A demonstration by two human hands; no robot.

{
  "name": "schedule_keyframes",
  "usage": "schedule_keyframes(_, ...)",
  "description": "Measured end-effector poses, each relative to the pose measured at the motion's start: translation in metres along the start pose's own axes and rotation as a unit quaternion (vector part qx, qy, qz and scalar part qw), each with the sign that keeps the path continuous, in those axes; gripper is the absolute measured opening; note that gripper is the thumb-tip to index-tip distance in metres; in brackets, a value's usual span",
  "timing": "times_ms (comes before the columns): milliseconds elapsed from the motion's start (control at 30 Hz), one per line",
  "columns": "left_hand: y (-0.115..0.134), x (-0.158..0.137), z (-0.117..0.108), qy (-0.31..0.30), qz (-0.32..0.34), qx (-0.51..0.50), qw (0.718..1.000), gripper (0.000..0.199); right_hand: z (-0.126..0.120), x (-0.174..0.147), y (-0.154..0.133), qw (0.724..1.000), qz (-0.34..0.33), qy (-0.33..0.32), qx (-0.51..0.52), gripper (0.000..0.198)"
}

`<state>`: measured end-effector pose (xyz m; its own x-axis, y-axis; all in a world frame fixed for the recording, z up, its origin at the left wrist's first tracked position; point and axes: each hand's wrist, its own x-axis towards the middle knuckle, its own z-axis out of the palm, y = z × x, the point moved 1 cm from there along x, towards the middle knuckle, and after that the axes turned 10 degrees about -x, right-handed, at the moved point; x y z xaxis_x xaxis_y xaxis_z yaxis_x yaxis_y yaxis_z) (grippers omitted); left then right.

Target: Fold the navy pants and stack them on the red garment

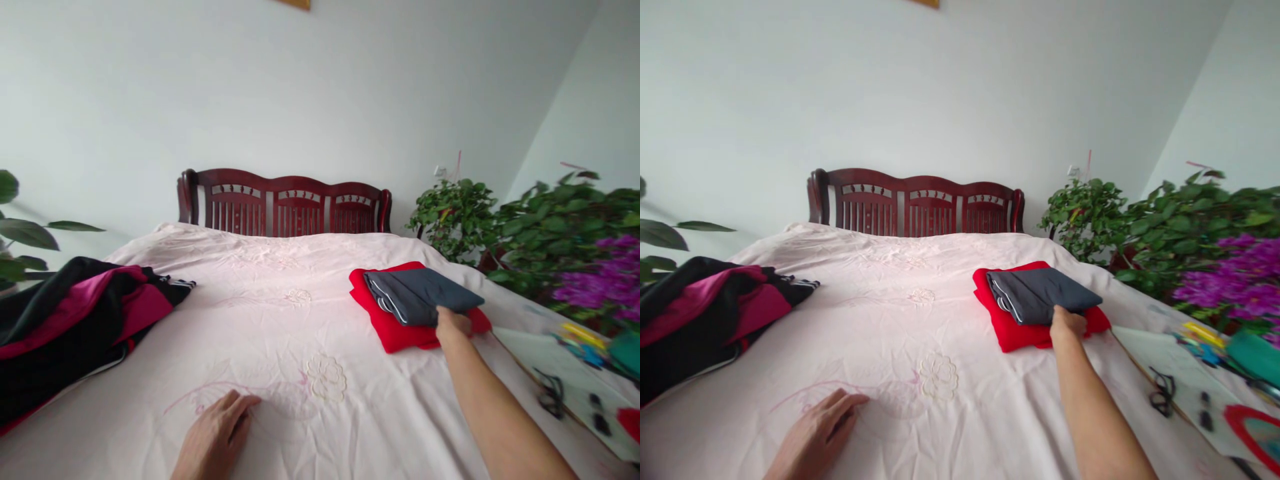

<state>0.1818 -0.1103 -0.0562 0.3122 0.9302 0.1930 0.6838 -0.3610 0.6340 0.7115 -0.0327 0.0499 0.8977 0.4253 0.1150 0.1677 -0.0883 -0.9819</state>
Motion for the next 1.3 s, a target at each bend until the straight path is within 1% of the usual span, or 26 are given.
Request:
schedule_keyframes(67, 0.003, 0.000, -0.001, -0.002, -0.004, 0.001, 1.000, 0.034, 0.001, -0.012, -0.003, 0.991, 0.006, 0.095, -0.095, 0.071)
schedule_keyframes(100, 0.005, 0.000, -0.002, -0.003, -0.004, 0.002, 1.000, 0.034, 0.003, -0.019, -0.005, 0.984, 0.000, 0.129, -0.123, 0.073)
schedule_keyframes(133, 0.007, 0.000, -0.002, -0.004, -0.003, 0.004, 1.000, 0.034, 0.007, -0.025, -0.006, 0.978, -0.024, 0.144, -0.148, 0.072)
schedule_keyframes(167, 0.008, 0.000, -0.003, -0.004, -0.002, 0.005, 1.000, 0.035, 0.012, -0.031, -0.007, 0.973, -0.065, 0.138, -0.176, 0.069)
schedule_keyframes(200, 0.010, 0.000, -0.003, -0.003, -0.001, 0.006, 1.000, 0.035, 0.017, -0.035, -0.006, 0.963, -0.120, 0.106, -0.216, 0.065)
schedule_keyframes(233, 0.011, 0.000, -0.003, -0.003, 0.000, 0.007, 1.000, 0.035, 0.024, -0.038, -0.004, 0.947, -0.180, 0.056, -0.261, 0.062)
schedule_keyframes(300, 0.012, 0.000, -0.003, 0.001, 0.001, 0.008, 1.000, 0.034, 0.037, -0.041, 0.006, 0.895, -0.279, -0.057, -0.342, 0.058)
schedule_keyframes(333, 0.012, 0.000, -0.004, 0.004, 0.002, 0.008, 1.000, 0.034, 0.042, -0.041, 0.012, 0.867, -0.308, -0.100, -0.378, 0.057)
schedule_keyframes(367, 0.013, 0.000, -0.004, 0.007, 0.003, 0.007, 1.000, 0.034, 0.047, -0.039, 0.019, 0.845, -0.321, -0.127, -0.408, 0.057)
schedule_keyframes(400, 0.013, 0.000, -0.004, 0.009, 0.004, 0.006, 1.000, 0.035, 0.050, -0.038, 0.025, 0.826, -0.325, -0.140, -0.438, 0.057)
schedule_keyframes(467, 0.013, 0.000, -0.003, 0.011, 0.004, 0.003, 1.000, 0.035, 0.055, -0.038, 0.035, 0.789, -0.326, -0.142, -0.501, 0.060)
schedule_keyframes(500, 0.013, 0.001, -0.003, 0.011, 0.004, 0.000, 1.000, 0.036, 0.056, -0.039, 0.039, 0.774, -0.328, -0.133, -0.525, 0.062)
schedule_keyframes(533, 0.013, 0.001, -0.004, 0.010, 0.003, -0.004, 1.000, 0.036, 0.056, -0.043, 0.042, 0.768, -0.331, -0.116, -0.535, 0.062)
schedule_keyframes(600, 0.014, 0.001, -0.004, 0.010, 0.001, -0.011, 1.000, 0.036, 0.055, -0.057, 0.050, 0.768, -0.348, -0.074, -0.532, 0.064)
schedule_keyframes(667, 0.015, 0.002, -0.005, 0.011, -0.001, -0.013, 1.000, 0.036, 0.054, -0.079, 0.061, 0.772, -0.373, -0.046, -0.513, 0.064)
schedule_keyframes(700, 0.015, 0.003, -0.006, 0.010, -0.003, -0.013, 1.000, 0.036, 0.053, -0.091, 0.067, 0.773, -0.384, -0.042, -0.504, 0.063)
schedule_keyframes(767, 0.017, 0.003, -0.007, 0.008, -0.007, -0.015, 1.000, 0.036, 0.052, -0.118, 0.082, 0.769, -0.403, -0.051, -0.494, 0.063)
schedule_keyframes(867, 0.018, 0.002, -0.009, 0.008, -0.003, -0.023, 1.000, 0.037, 0.053, -0.156, 0.101, 0.752, -0.422, -0.091, -0.498, 0.057)
schedule_keyframes(1000, 0.017, 0.000, -0.009, 0.011, 0.003, -0.028, 1.000, 0.037, 0.056, -0.193, 0.114, 0.711, -0.444, -0.161, -0.521, 0.051)
schedule_keyframes(1067, 0.017, 0.000, -0.010, 0.012, 0.003, -0.028, 1.000, 0.036, 0.057, -0.204, 0.116, 0.695, -0.452, -0.176, -0.530, 0.052)
schedule_keyframes(1133, 0.017, 0.000, -0.010, 0.011, 0.005, -0.029, 1.000, 0.035, 0.057, -0.212, 0.116, 0.691, -0.455, -0.170, -0.535, 0.052)
schedule_keyframes(1233, 0.016, -0.001, -0.010, 0.010, 0.012, -0.034, 0.999, 0.033, 0.056, -0.219, 0.116, 0.696, -0.449, -0.155, -0.538, 0.050)
schedule_keyframes(1300, 0.015, -0.002, -0.010, 0.013, 0.015, -0.038, 0.999, 0.033, 0.055, -0.222, 0.114, 0.700, -0.444, -0.159, -0.536, 0.049)
